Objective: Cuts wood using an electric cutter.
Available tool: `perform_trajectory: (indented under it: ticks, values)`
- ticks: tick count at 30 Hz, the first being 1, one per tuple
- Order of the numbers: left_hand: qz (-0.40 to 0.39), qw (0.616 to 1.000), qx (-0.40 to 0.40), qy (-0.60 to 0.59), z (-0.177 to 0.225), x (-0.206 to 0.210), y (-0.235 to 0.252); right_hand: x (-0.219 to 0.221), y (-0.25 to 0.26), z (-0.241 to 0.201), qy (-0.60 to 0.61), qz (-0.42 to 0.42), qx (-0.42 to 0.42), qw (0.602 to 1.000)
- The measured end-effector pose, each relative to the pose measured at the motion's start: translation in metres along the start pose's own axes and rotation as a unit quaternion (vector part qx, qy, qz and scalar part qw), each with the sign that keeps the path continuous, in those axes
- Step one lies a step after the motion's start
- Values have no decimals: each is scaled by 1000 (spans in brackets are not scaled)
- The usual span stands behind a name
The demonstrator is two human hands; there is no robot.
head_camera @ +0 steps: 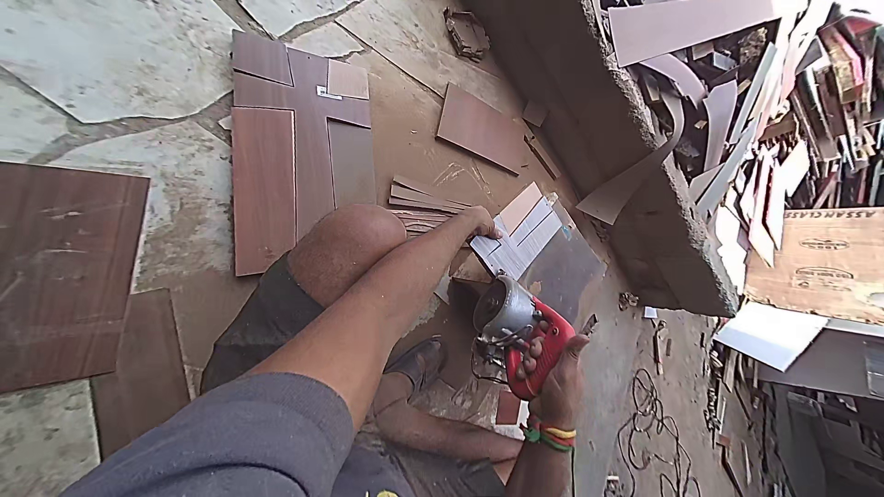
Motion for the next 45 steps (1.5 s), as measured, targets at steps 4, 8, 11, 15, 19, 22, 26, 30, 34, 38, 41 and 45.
perform_trajectory:
  ticks: [4,8,11,15,19,22,26,30,34,38,41,45]
  values:
    - [-5,999,3,42,2,-2,-3,0,6,10,-10,9,10,1000]
    - [10,999,-7,35,2,-2,-12,2,7,5,-36,19,26,999]
    - [20,999,-15,22,4,3,-17,5,9,-1,-45,19,22,999]
    - [23,999,-2,31,7,9,-11,5,9,1,-49,21,18,998]
    - [24,1000,7,7,3,13,1,0,7,10,-39,32,19,999]
    - [51,999,7,-9,0,17,8,-1,6,15,-32,32,9,999]
    - [57,998,5,38,7,15,2,1,-2,24,-6,39,12,999]
    - [54,996,11,75,11,14,-6,-1,-8,29,-5,40,22,999]
    - [43,993,21,112,15,13,-8,-3,0,25,-12,46,30,998]
    - [21,989,16,148,20,9,-9,-3,6,20,-29,33,37,998]
    - [17,989,10,148,21,8,-9,-3,9,20,-21,19,37,999]
    - [25,991,6,134,22,11,-11,2,11,25,-3,12,20,1000]
Point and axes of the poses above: each hand's wrist, its own y-axis towards the middle knuckle, its own x-axis out of the palm, z = x × y, the point moved 4 cm from there along y, towards the middle knuckle, and after that the axes turned 3 degrees about -x, right-handed, at the moved point
